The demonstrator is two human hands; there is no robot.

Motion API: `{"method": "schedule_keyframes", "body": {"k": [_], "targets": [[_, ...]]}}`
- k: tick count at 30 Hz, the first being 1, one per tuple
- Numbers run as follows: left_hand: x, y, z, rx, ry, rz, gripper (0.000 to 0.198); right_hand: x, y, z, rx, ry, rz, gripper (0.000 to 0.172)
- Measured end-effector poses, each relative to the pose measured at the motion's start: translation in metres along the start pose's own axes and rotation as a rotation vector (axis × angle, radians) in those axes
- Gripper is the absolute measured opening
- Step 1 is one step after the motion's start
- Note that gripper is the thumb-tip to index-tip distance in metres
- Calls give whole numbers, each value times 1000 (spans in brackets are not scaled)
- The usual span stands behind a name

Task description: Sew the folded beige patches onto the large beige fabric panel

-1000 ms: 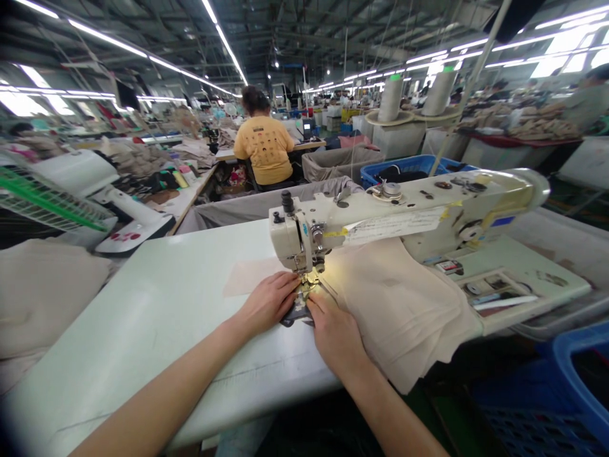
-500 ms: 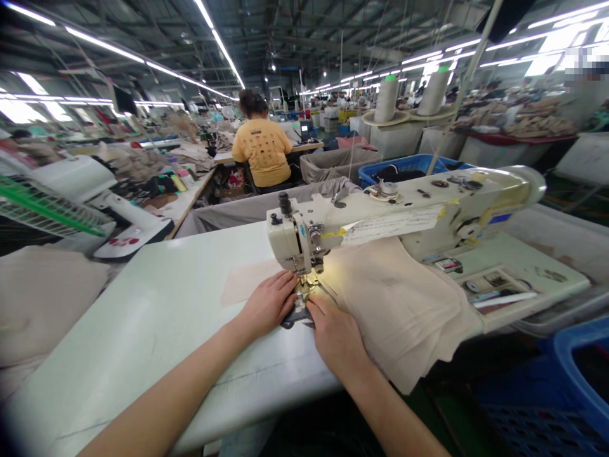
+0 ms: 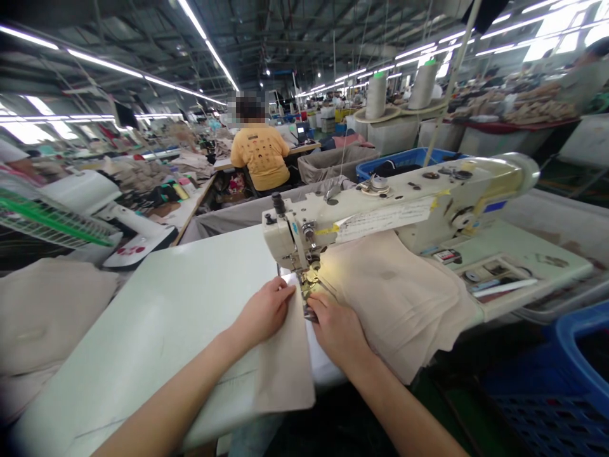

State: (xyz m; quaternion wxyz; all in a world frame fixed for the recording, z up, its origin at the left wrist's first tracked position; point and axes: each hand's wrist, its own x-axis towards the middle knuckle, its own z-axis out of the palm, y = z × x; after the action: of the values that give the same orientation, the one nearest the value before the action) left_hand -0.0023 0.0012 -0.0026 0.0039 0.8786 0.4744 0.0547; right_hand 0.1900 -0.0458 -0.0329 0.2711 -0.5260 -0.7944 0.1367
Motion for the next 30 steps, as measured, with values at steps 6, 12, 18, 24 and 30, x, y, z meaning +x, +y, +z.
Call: {"method": "schedule_keyframes", "body": {"k": [6,12,18,24,30], "targets": [[-7,15,3,-17,34,88,32,-7,-2,-5,-5,-33,-23,24],[-2,10,6,19,37,93,39,-4,0,-4,-59,-53,-12,24],[0,7,4,29,23,106,35,-1,-5,-6,-58,-56,-6,24],[0,7,5,61,20,113,37,-1,-6,-8,-68,-92,6,25],[4,2,4,88,7,132,34,4,-8,-9,-93,-120,17,29]]}}
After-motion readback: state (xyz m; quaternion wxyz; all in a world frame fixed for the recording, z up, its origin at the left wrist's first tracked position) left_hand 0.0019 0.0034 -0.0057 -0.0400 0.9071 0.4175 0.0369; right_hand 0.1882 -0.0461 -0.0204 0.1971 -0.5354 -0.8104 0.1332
